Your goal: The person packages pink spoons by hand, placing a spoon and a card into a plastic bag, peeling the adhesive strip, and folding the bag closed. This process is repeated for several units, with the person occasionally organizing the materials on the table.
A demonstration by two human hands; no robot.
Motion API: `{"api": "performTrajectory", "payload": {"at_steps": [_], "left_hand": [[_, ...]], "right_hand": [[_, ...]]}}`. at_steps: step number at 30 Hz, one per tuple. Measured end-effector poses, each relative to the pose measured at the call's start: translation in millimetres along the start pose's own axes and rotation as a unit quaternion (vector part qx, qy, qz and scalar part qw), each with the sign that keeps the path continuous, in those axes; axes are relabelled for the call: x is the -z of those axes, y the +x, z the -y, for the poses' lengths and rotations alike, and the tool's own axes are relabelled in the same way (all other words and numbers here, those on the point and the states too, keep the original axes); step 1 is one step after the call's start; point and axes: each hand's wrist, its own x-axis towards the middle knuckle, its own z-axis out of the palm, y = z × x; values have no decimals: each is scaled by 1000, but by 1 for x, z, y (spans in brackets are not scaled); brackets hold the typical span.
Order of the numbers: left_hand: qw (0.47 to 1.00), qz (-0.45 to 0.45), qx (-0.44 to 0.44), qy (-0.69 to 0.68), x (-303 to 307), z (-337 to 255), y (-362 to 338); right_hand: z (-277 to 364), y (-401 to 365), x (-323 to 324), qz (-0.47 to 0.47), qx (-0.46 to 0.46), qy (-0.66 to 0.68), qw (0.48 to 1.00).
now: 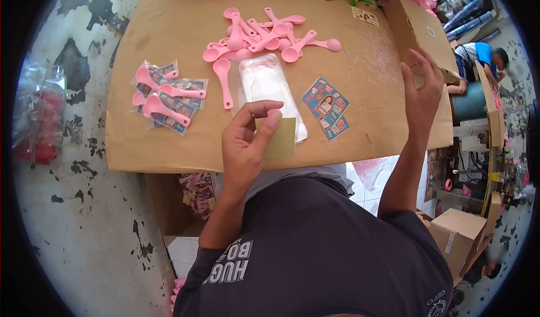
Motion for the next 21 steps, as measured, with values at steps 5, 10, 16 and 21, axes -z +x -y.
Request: {"api": "performTrajectory", "payload": {"at_steps": [5, 10, 16, 21], "left_hand": [[999, -36, -23, -26, -8, 0, 2], [999, -41, -5, -17, -14, -5, -2], [1000, -18, 23, -5, -4, -10, -3], [1000, 13, 9, 12, 2, -10, -7]], "right_hand": [[88, -36, -2, 245, -79, 562, 786], [131, -51, -6, 344, -151, 653, 658], [131, -57, -18, 296, -188, 707, 614], [127, -53, -9, 281, -168, 710, 624]]}}
